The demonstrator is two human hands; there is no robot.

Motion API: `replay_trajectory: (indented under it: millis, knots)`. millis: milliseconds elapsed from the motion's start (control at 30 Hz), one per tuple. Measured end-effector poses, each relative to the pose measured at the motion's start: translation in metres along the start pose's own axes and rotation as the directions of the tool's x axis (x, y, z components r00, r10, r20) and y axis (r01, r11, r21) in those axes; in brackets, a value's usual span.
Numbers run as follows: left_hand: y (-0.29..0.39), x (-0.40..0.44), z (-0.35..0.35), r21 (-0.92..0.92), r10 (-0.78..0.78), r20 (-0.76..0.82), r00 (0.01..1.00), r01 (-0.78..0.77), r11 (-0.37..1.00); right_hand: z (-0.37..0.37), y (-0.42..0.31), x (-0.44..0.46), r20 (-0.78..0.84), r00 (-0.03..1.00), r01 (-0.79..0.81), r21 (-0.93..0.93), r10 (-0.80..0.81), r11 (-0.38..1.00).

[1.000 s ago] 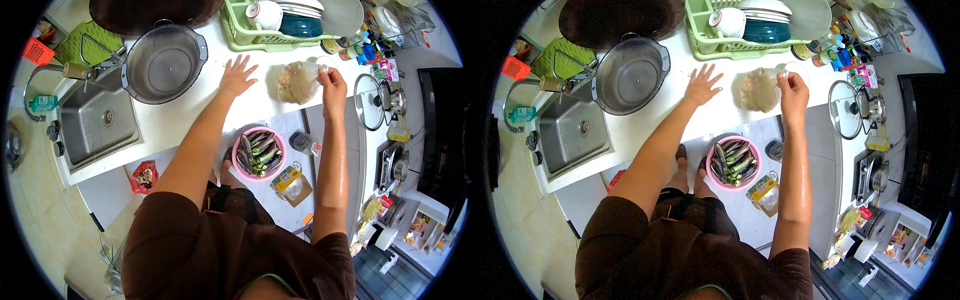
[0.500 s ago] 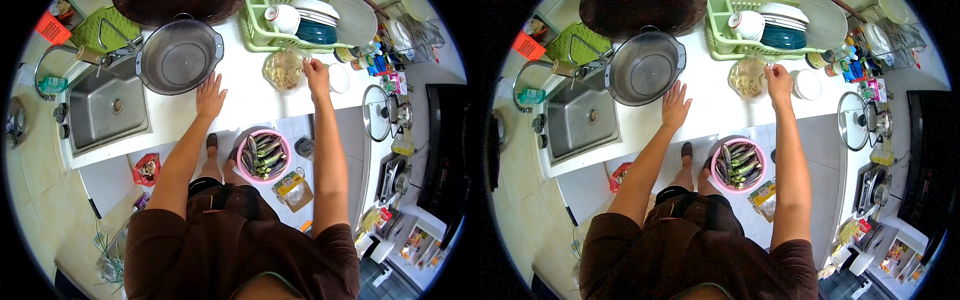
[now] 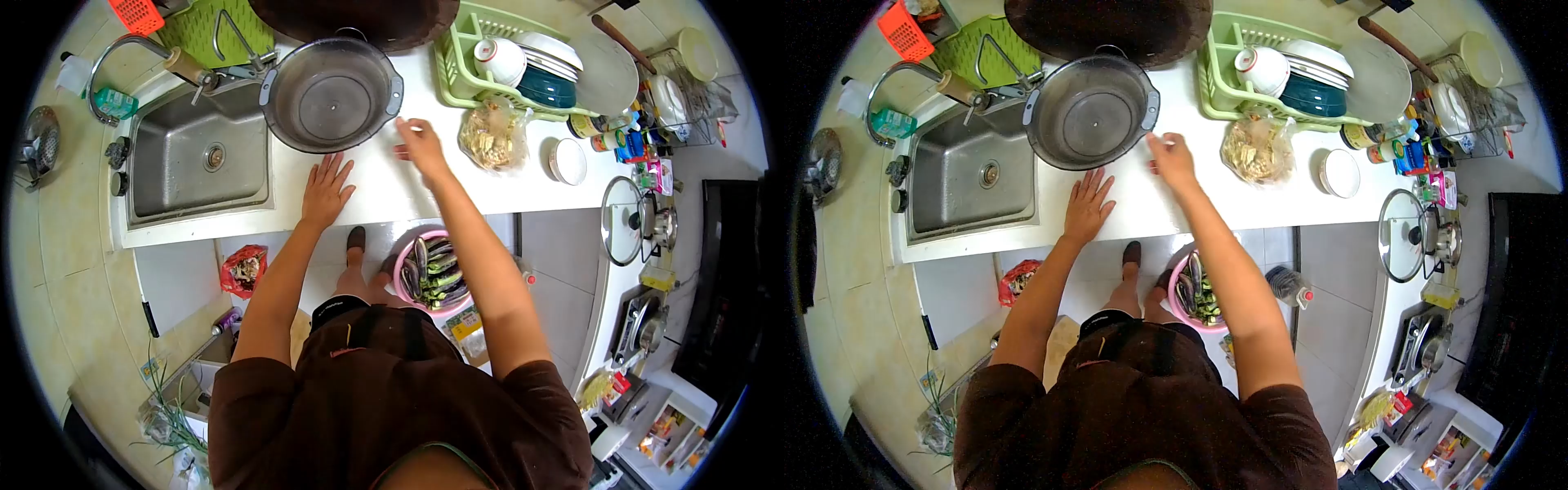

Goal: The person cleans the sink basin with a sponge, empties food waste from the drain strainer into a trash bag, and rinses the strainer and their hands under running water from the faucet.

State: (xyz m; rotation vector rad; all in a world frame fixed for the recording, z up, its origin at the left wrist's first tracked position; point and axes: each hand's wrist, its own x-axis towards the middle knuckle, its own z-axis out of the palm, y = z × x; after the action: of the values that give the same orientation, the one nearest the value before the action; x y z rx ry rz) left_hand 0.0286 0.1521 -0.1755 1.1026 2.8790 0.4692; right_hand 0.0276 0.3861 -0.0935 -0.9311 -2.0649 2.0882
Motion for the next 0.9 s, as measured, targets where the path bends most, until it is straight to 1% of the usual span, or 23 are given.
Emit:
replay_trajectory:
  millis: [67, 100, 133, 233, 267, 367, 400, 433, 467, 500, 567, 600, 633, 667, 700, 733, 767, 800, 833, 867, 900]
  knots:
    - [-0.015, -0.009, -0.006, 0.030, 0.004, -0.003, 1.000, -0.004, 1.000, 0.038, 0.018, 0.018, 0.086, 0.990, -0.127, 0.221, 0.111, 0.967]
    - [-0.022, -0.014, -0.012, 0.034, -0.003, -0.003, 1.000, 0.003, 0.999, 0.052, 0.013, 0.014, 0.132, 0.975, -0.210, 0.312, 0.176, 0.927]
    - [-0.031, -0.017, -0.018, 0.039, -0.011, -0.005, 1.000, 0.011, 0.999, 0.063, 0.007, 0.011, 0.068, 0.971, -0.239, 0.373, 0.231, 0.897]
    - [-0.058, -0.032, -0.027, 0.084, -0.042, 0.011, 0.999, 0.041, 0.996, 0.077, 0.020, 0.019, 0.079, 0.976, -0.217, 0.336, 0.202, 0.917]
    - [-0.068, -0.035, -0.030, 0.103, -0.055, 0.009, 0.998, 0.054, 0.993, 0.079, 0.009, 0.007, 0.026, 0.971, -0.230, 0.356, 0.236, 0.906]
    - [-0.095, -0.046, -0.036, 0.168, -0.079, 0.031, 0.996, 0.073, 0.983, 0.066, 0.013, -0.012, 0.000, 0.970, -0.231, 0.293, 0.242, 0.928]
    - [-0.105, -0.045, -0.037, 0.192, -0.083, 0.037, 0.996, 0.074, 0.979, 0.057, 0.019, -0.017, 0.021, 0.964, -0.260, 0.294, 0.266, 0.920]
    - [-0.112, -0.045, -0.038, 0.214, -0.088, 0.047, 0.995, 0.075, 0.974, 0.044, 0.025, -0.024, 0.073, 0.958, -0.285, 0.379, 0.278, 0.880]
    - [-0.117, -0.044, -0.041, 0.228, -0.126, 0.026, 0.992, 0.116, 0.967, 0.030, 0.024, -0.037, 0.125, 0.950, -0.311, 0.460, 0.286, 0.831]
    - [-0.134, -0.045, -0.035, 0.288, -0.222, -0.036, 0.974, 0.223, 0.931, 0.012, 0.019, -0.050, 0.086, 0.936, -0.346, 0.386, 0.340, 0.855]
    - [-0.173, -0.050, -0.016, 0.383, -0.395, -0.173, 0.902, 0.431, 0.817, -0.026, 0.013, -0.074, 0.081, 0.937, -0.343, 0.372, 0.338, 0.862]
    - [-0.182, -0.048, -0.019, 0.371, -0.495, -0.240, 0.835, 0.550, 0.748, -0.044, 0.013, -0.084, 0.014, 0.935, -0.333, 0.382, 0.355, 0.862]
    - [-0.189, -0.046, -0.024, 0.351, -0.584, -0.301, 0.754, 0.657, 0.667, -0.063, 0.000, -0.099, 0.025, 0.942, -0.321, 0.368, 0.336, 0.873]
    - [-0.193, -0.040, -0.029, 0.322, -0.660, -0.360, 0.660, 0.752, 0.576, -0.077, -0.012, -0.114, -0.026, 0.952, -0.277, 0.355, 0.305, 0.893]
    - [-0.191, -0.030, -0.032, 0.356, -0.630, -0.343, 0.697, 0.717, 0.599, -0.089, -0.024, -0.127, -0.083, 0.955, -0.250, 0.295, 0.285, 0.922]
    - [-0.183, -0.016, -0.034, 0.390, -0.599, -0.323, 0.733, 0.680, 0.622, -0.108, -0.017, -0.133, -0.121, 0.954, -0.234, 0.263, 0.273, 0.936]
    - [-0.172, -0.002, -0.032, 0.422, -0.567, -0.301, 0.767, 0.640, 0.642, -0.121, -0.027, -0.144, -0.117, 0.971, -0.182, 0.198, 0.207, 0.963]
    - [-0.156, 0.015, -0.023, 0.353, -0.488, -0.314, 0.815, 0.577, 0.737, -0.129, -0.031, -0.153, -0.184, 0.969, -0.135, 0.168, 0.166, 0.976]
    - [-0.132, 0.032, -0.013, 0.281, -0.405, -0.333, 0.852, 0.500, 0.819, -0.134, -0.042, -0.164, -0.224, 0.963, -0.122, 0.138, 0.151, 0.983]
    - [-0.102, 0.048, -0.011, 0.234, -0.246, -0.358, 0.901, 0.341, 0.910, -0.146, -0.040, -0.170, -0.272, 0.951, -0.119, 0.124, 0.149, 0.985]
    - [-0.071, 0.066, 0.001, 0.222, -0.173, -0.314, 0.934, 0.249, 0.943, -0.156, -0.038, -0.174, -0.319, 0.937, -0.115, 0.110, 0.145, 0.987]
